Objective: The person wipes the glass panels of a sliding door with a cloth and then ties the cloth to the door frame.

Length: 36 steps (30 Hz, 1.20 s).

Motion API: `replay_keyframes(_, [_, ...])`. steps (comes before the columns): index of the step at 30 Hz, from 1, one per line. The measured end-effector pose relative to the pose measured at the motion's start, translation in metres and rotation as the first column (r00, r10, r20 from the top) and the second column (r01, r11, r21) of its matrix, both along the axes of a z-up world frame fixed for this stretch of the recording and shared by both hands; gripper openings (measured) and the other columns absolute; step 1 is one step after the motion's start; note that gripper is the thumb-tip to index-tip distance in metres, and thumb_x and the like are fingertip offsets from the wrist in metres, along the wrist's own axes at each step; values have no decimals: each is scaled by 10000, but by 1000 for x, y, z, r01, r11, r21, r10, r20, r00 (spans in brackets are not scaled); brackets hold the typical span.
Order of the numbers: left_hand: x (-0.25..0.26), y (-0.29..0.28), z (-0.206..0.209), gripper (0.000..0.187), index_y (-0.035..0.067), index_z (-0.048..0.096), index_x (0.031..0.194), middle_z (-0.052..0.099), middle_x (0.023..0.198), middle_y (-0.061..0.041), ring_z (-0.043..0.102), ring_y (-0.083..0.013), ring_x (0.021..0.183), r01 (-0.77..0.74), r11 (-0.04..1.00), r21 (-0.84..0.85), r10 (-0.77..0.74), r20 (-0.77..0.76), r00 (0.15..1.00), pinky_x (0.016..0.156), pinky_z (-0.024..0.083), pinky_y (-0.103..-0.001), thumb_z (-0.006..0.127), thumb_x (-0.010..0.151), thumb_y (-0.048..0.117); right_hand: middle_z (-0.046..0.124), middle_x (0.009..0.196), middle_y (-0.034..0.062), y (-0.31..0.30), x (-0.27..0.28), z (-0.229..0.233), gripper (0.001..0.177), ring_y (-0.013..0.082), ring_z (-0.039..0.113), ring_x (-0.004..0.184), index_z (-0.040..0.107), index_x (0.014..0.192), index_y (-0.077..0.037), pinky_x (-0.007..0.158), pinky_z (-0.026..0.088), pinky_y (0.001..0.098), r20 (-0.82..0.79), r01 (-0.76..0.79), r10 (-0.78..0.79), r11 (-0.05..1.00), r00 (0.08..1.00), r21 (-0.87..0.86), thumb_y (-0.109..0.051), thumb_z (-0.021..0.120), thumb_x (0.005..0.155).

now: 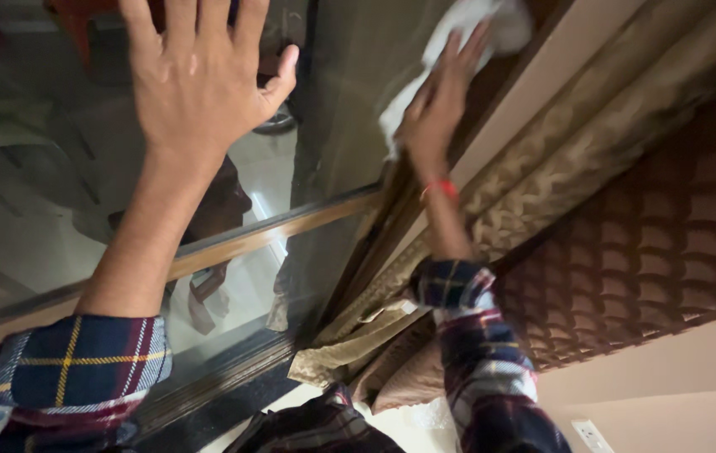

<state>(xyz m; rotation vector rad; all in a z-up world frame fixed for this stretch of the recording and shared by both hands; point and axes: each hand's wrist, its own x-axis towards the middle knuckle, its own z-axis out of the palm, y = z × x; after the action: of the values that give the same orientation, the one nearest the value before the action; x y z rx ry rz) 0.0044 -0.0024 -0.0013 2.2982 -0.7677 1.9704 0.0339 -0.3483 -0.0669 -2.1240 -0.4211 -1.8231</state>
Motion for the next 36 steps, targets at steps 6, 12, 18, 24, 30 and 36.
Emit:
replay_keyframes(6, [-1, -2, 3, 637, 7, 443, 1474, 485, 1404, -169, 426, -365, 1380, -16, 1000, 8, 16, 15, 1000, 1165, 273, -632, 622, 998, 390, 151, 1732, 219, 10, -21, -62, 742, 405, 160, 1634, 292, 1660, -123, 1352, 239, 482, -132, 48, -49, 999, 990, -10, 146, 496, 999])
replay_keyframes(12, [-6, -2, 0, 653, -7, 428, 1481, 478, 1418, -183, 417, -394, 1386, -22, 1000, 1, 22, -32, 999, 1178, 264, -643, 623, 994, 381, 126, 1766, 173, 3, -19, -5, 766, 348, 151, 1619, 276, 1685, -152, 1349, 249, 422, -55, 6, -10, 996, 998, -84, 174, 451, 1014])
replay_keyframes(18, [-7, -5, -7, 638, -8, 432, 1481, 487, 1399, -191, 425, -409, 1373, 20, 1000, -15, -21, -97, 995, 1202, 262, -689, 623, 1002, 368, 128, 1742, 125, 10, -14, 23, 697, 303, 120, 1646, 288, 1657, -174, 1375, 242, 392, -66, -7, 8, 1000, 998, 23, 158, 468, 1071])
replay_keyframes(24, [-5, -11, -15, 642, -6, 412, 1483, 475, 1416, -172, 412, -396, 1396, -35, 999, -29, 35, -23, 999, 1190, 227, -639, 613, 1002, 368, 129, 1749, 196, 20, -17, -50, 760, 388, 123, 1654, 275, 1662, -129, 1372, 231, 478, -109, 35, -27, 997, 994, 72, 167, 455, 986])
replay_keyframes(30, [-3, -10, -21, 610, -3, 445, 1464, 507, 1349, -170, 456, -385, 1335, -7, 1000, -28, 5, -92, 996, 1190, 252, -674, 618, 1011, 367, 119, 1739, 206, 15, -22, -79, 775, 403, 126, 1639, 258, 1662, -122, 1360, 224, 483, -154, 68, -66, 998, 986, 8, 157, 489, 977])
replay_keyframes(36, [-3, -9, -23, 592, 10, 466, 1438, 511, 1315, -152, 460, -367, 1318, -43, 999, -31, 43, -12, 999, 1174, 237, -633, 619, 994, 371, 100, 1741, 237, 19, -26, -30, 822, 391, 118, 1654, 177, 1674, -85, 1388, 205, 474, -138, 5, 3, 998, 990, 57, 136, 446, 929])
